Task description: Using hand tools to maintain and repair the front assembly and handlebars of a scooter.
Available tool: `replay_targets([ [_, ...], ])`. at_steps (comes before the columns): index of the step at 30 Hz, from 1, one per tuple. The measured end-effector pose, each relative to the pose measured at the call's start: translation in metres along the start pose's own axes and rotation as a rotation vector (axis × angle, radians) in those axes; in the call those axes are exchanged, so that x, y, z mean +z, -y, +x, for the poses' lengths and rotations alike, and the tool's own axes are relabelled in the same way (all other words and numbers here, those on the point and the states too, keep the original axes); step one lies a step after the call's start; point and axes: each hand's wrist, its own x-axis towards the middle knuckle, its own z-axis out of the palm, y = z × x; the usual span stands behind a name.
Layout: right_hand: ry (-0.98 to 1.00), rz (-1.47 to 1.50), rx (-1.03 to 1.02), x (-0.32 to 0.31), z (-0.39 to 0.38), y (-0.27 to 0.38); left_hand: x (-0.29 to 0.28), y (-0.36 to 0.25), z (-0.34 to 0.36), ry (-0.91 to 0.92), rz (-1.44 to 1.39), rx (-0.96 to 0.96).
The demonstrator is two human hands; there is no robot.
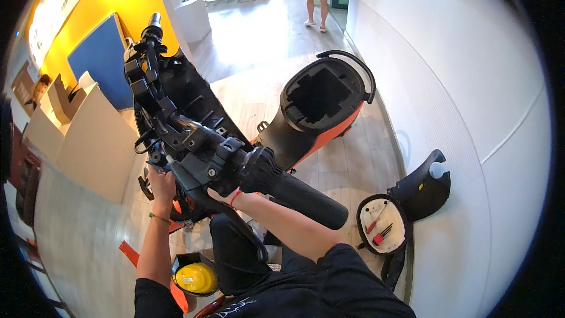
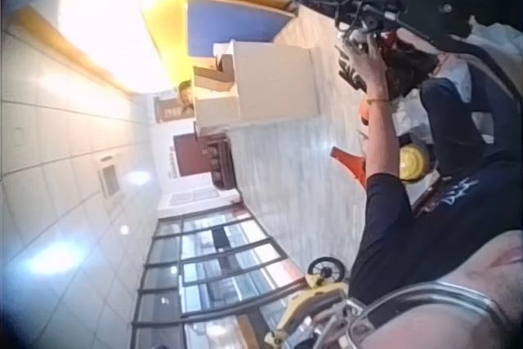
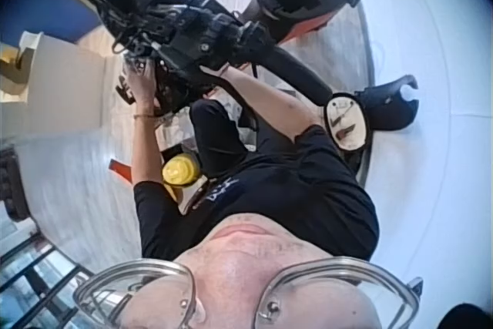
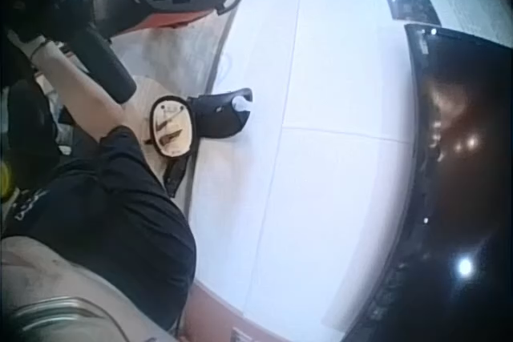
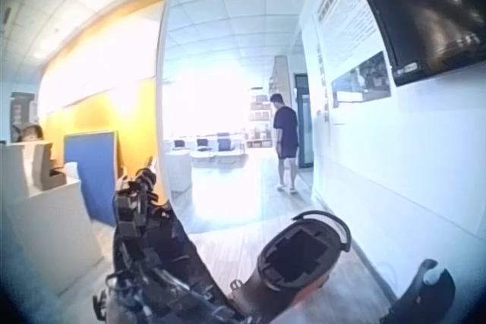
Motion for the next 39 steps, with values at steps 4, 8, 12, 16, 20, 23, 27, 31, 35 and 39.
replay_targets([
  [4, 0.033, -0.062, 0.029, 0.021, 0.028, 0.002, 0.011, 0.005, 0.008, 0.006, 0.011, 0.129],
  [8, 0.079, -0.133, 0.063, 0.004, 0.011, 0.007, 0.005, 0.013, 0.013, 0.028, 0.071, 0.218],
  [12, 0.12, -0.21, 0.089, -0.017, 0.014, 0.019, 0.006, 0.003, 0.015, 0.008, -0.028, 0.196],
  [16, 0.127, -0.278, 0.069, -0.036, 0.038, 0.031, 0.007, -0.002, 0.014, 0.007, -0.013, 0.053],
  [20, 0.114, -0.349, 0.016, -0.036, 0.059, 0.053, -0.005, 0.013, 0.011, 0.124, -0.009, 0.074],
  [23, 0.104, -0.416, 0.001, -0.048, 0.064, 0.069, -0.029, -0.01, 0.01, 0.341, 0.05, 0.022],
  [27, 0.108, -0.461, 0.043, -0.044, 0.068, 0.077, -0.04, -0.014, 0.023, 0.552, 0.246, 0.09],
  [31, 0.124, -0.509, 0.064, -0.054, 0.068, 0.096, -0.051, -0.031, 0.038, 0.8, 0.415, 0.081],
  [35, 0.169, -0.543, 0.096, -0.053, 0.069, 0.106, -0.055, -0.024, 0.036, 0.77, 0.37, 0.129],
  [39, 0.278, -0.537, 0.158, -0.103, 0.051, 0.108, -0.06, -0.034, 0.042, 0.706, 0.695, 0.417],
])
